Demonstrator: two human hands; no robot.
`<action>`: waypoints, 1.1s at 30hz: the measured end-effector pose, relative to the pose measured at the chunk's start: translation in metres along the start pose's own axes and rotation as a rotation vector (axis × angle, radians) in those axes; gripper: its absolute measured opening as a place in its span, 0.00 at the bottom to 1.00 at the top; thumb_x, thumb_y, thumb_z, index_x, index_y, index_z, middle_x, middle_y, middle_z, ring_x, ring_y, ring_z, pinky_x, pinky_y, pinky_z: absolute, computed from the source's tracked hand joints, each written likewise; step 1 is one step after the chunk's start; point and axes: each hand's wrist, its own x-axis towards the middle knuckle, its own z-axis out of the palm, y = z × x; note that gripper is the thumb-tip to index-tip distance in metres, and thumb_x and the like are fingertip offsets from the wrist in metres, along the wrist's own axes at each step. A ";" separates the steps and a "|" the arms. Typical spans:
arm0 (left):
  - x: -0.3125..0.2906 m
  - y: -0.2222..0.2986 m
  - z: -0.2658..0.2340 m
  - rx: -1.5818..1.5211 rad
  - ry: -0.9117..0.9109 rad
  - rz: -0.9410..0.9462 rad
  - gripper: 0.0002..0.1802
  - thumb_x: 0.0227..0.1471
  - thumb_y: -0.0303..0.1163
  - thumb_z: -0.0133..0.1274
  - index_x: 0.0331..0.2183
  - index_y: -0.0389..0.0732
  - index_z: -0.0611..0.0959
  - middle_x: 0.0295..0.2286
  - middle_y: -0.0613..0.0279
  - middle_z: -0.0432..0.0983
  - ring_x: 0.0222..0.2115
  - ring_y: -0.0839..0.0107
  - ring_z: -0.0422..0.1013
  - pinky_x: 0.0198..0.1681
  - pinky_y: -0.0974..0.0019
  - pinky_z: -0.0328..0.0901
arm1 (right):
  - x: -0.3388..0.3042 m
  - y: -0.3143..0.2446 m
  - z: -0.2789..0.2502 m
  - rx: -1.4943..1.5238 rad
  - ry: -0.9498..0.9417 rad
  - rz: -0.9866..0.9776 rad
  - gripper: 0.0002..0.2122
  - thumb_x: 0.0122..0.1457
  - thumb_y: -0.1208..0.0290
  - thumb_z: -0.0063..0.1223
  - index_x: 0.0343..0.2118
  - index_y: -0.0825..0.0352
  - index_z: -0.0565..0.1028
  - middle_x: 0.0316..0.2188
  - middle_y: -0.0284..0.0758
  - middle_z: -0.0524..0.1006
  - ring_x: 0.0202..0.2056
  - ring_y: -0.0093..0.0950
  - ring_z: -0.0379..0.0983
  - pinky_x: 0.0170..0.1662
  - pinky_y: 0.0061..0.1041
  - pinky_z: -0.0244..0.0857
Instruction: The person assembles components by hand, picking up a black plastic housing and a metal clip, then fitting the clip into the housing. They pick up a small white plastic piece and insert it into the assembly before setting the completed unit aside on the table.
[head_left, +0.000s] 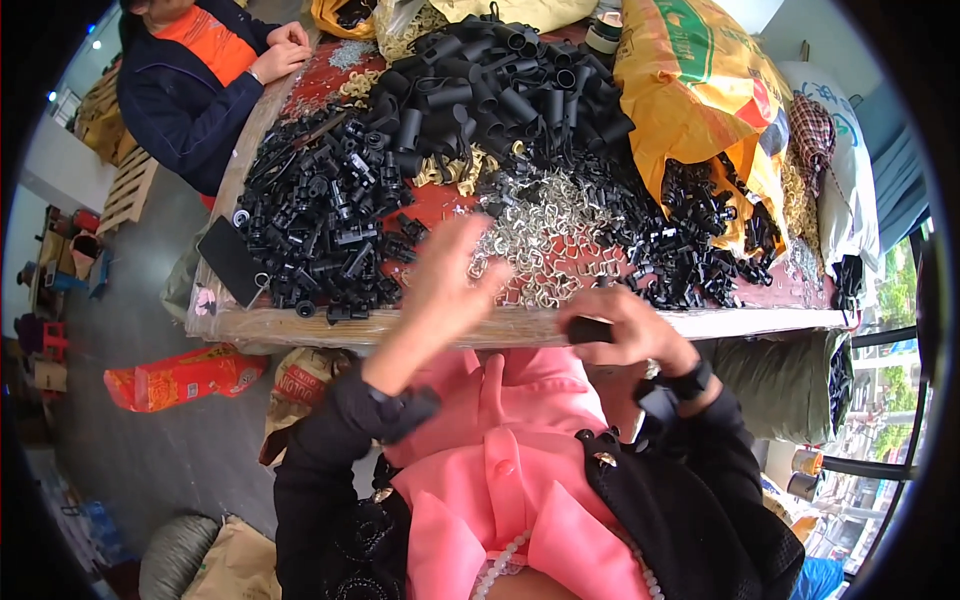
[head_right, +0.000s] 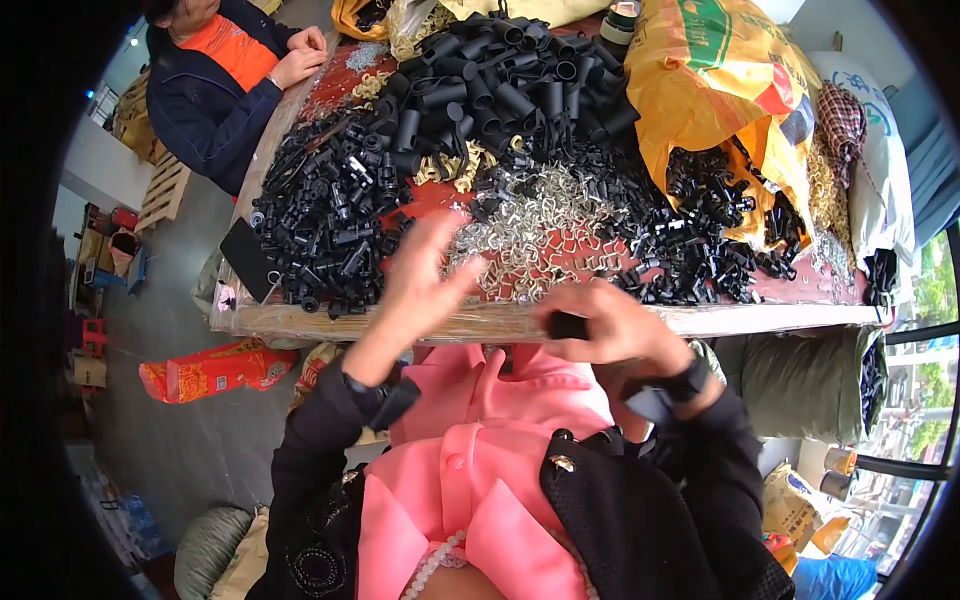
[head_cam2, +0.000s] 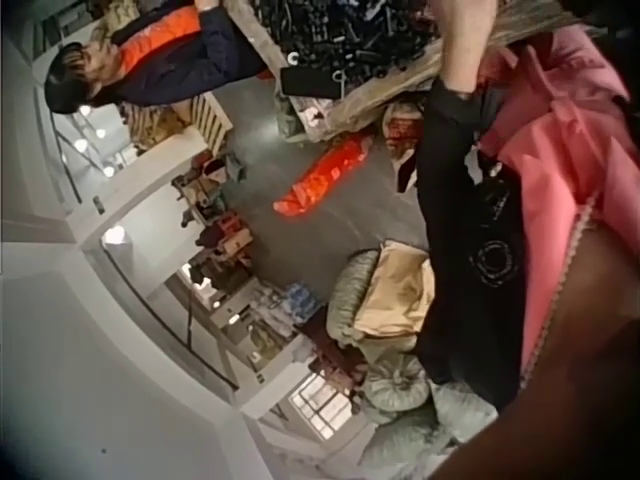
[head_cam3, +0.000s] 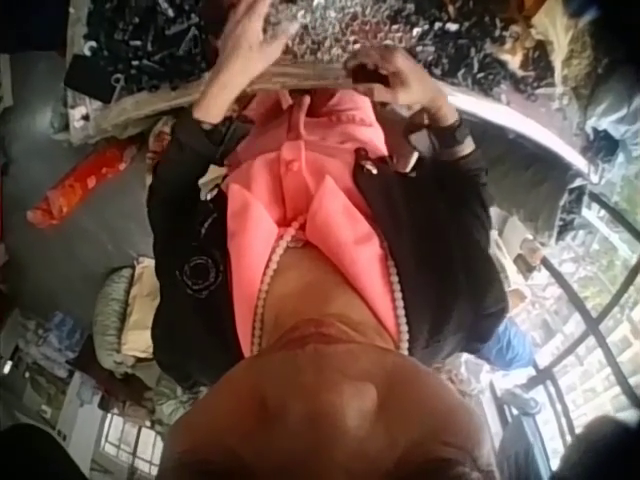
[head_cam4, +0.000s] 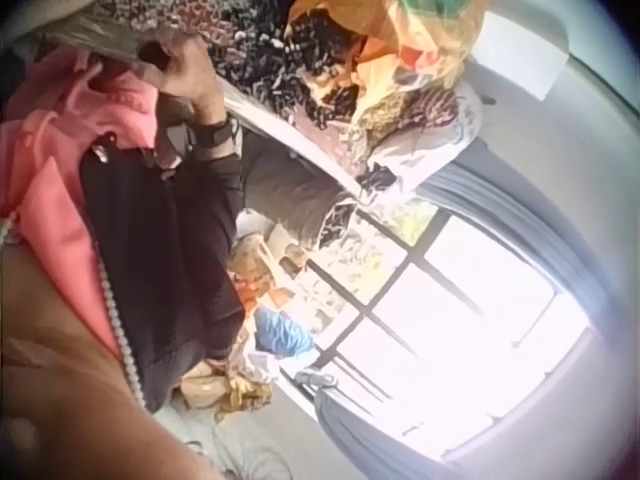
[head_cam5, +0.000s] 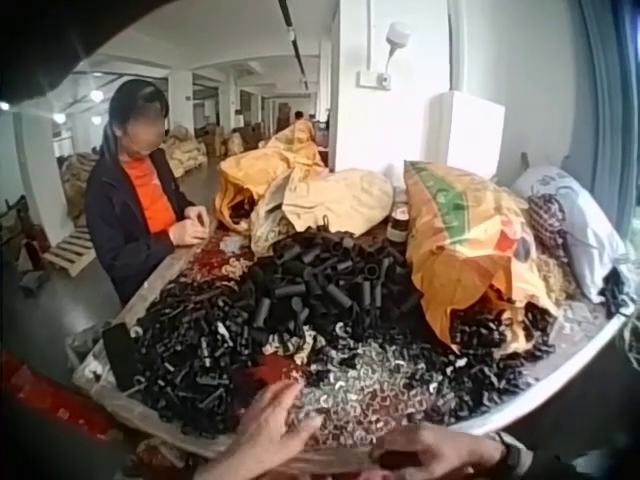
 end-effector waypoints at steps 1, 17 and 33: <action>0.006 -0.014 -0.012 0.435 0.162 0.084 0.27 0.41 0.38 0.51 0.42 0.35 0.66 0.42 0.49 0.62 0.42 0.59 0.61 0.43 0.64 0.59 | -0.024 0.004 -0.009 -0.068 -0.068 0.156 0.12 0.38 0.69 0.53 0.27 0.70 0.70 0.21 0.38 0.71 0.24 0.33 0.69 0.27 0.25 0.63; 0.016 -0.081 -0.020 0.360 -0.031 -0.116 0.12 0.43 0.37 0.50 0.25 0.38 0.72 0.23 0.59 0.69 0.18 0.67 0.70 0.18 0.70 0.62 | -0.085 0.032 0.003 -0.477 0.264 0.377 0.07 0.44 0.74 0.49 0.27 0.69 0.70 0.22 0.40 0.70 0.24 0.37 0.67 0.26 0.29 0.61; -0.019 -0.056 -0.006 -1.171 0.026 -0.671 0.14 0.50 0.40 0.43 0.30 0.38 0.72 0.25 0.59 0.72 0.19 0.72 0.70 0.17 0.78 0.63 | 0.015 0.118 0.018 -0.644 0.414 0.358 0.06 0.47 0.76 0.43 0.30 0.66 0.69 0.25 0.39 0.68 0.27 0.39 0.67 0.30 0.32 0.62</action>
